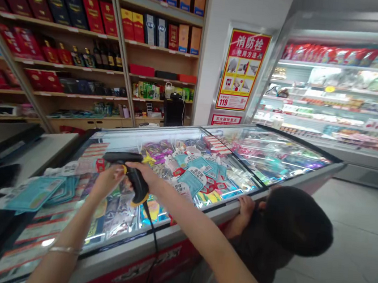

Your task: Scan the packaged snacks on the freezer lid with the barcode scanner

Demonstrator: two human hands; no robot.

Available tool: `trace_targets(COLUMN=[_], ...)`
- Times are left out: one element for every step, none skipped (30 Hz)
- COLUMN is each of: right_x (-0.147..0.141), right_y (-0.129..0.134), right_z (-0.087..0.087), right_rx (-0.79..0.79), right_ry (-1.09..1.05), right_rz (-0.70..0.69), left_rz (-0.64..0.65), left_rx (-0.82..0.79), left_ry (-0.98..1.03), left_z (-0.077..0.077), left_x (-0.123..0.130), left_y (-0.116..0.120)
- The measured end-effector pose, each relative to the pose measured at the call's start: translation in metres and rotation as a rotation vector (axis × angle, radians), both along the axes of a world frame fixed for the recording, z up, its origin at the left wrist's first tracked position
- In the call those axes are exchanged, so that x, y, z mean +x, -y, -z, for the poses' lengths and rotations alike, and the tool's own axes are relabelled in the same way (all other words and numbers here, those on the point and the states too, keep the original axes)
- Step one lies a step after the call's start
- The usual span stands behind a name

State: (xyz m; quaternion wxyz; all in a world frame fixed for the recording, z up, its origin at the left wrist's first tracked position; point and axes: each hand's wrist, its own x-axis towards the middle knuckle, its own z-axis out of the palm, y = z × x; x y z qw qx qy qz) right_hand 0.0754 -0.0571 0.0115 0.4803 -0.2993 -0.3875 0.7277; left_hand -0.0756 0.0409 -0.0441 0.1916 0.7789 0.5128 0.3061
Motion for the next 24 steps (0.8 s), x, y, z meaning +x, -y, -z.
trace_targets(right_x=[0.01, 0.021, 0.032, 0.044, 0.056, 0.069, 0.081, 0.092, 0.103, 0.114, 0.123, 0.131, 0.138, 0.143, 0.148, 0.151, 0.154, 0.156, 0.157, 0.157, 0.157, 0.157, 0.156, 0.154], right_y=[0.004, 0.009, 0.012, 0.015, 0.017, 0.018, 0.019, 0.02, 0.021, 0.022, 0.023, 0.024, 0.024, 0.025, 0.025, 0.024, 0.023, 0.021, 0.02, 0.018, 0.017, 0.017, 0.017, 0.017], right_z=[-0.007, -0.012, -0.016, -0.019, -0.02, -0.02, -0.02, -0.018, -0.016, -0.013, -0.01, -0.006, -0.002, 0.003, 0.008, 0.014, 0.02, 0.026, 0.032, 0.037, 0.041, 0.043, 0.044, 0.044], right_rx=[0.008, 0.017, 0.031, 0.043, 0.053, 0.053, 0.058, 0.061, 0.065, 0.062, 0.055, 0.053, 0.052, 0.05, 0.044, 0.036, 0.025, 0.014, 0.012, 0.012, 0.012, 0.015, 0.016, 0.013], right_ry=[-0.006, -0.009, 0.013, 0.038, 0.056, 0.066, 0.067, 0.059, 0.044, 0.042, 0.048, 0.05, 0.052, 0.052, 0.054, 0.058, 0.063, 0.066, 0.064, 0.06, 0.062, 0.066, 0.076, 0.092], right_rz=[0.005, 0.009, 0.024, 0.052, 0.083, 0.104, 0.137, 0.161, 0.203, 0.213, 0.218, 0.223, 0.226, 0.232, 0.239, 0.249, 0.261, 0.273, 0.287, 0.291, 0.288, 0.285, 0.28, 0.276], left_rz=[0.105, 0.181, 0.26, 0.312, 0.352, 0.381, 0.394, 0.395, 0.395, 0.391, 0.383, 0.376, 0.37, 0.369, 0.373, 0.38, 0.39, 0.396, 0.39, 0.375, 0.35, 0.32, 0.288, 0.258], left_rx=[-0.052, -0.103, -0.151, -0.189, -0.234, -0.256, -0.254, -0.246, -0.235, -0.22, -0.207, -0.201, -0.202, -0.213, -0.233, -0.255, -0.276, -0.297, -0.322, -0.355, -0.401, -0.462, -0.525, -0.577], left_ry=[-0.016, -0.022, -0.027, -0.021, -0.037, -0.059, -0.086, -0.128, -0.171, -0.215, -0.253, -0.28, -0.297, -0.297, -0.276, -0.235, -0.175, -0.104, -0.024, 0.063, 0.161, 0.268, 0.377, 0.479], left_z=[0.003, 0.006, 0.008, 0.01, 0.011, 0.012, 0.013, 0.013, 0.014, 0.015, 0.016, 0.017, 0.018, 0.019, 0.021, 0.022, 0.023, 0.025, 0.026, 0.027, 0.028, 0.029, 0.031, 0.032], left_x=[0.013, 0.026, 0.038, 0.049, 0.059, 0.069, 0.078, 0.086, 0.092, 0.098, 0.103, 0.107, 0.109, 0.11, 0.11, 0.109, 0.106, 0.103, 0.099, 0.096, 0.093, 0.091, 0.089, 0.09], left_y=[0.004, 0.009, 0.014, 0.019, 0.023, 0.028, 0.032, 0.035, 0.038, 0.041, 0.042, 0.043, 0.043, 0.042, 0.04, 0.037, 0.034, 0.031, 0.028, 0.025, 0.024, 0.023, 0.023, 0.025])
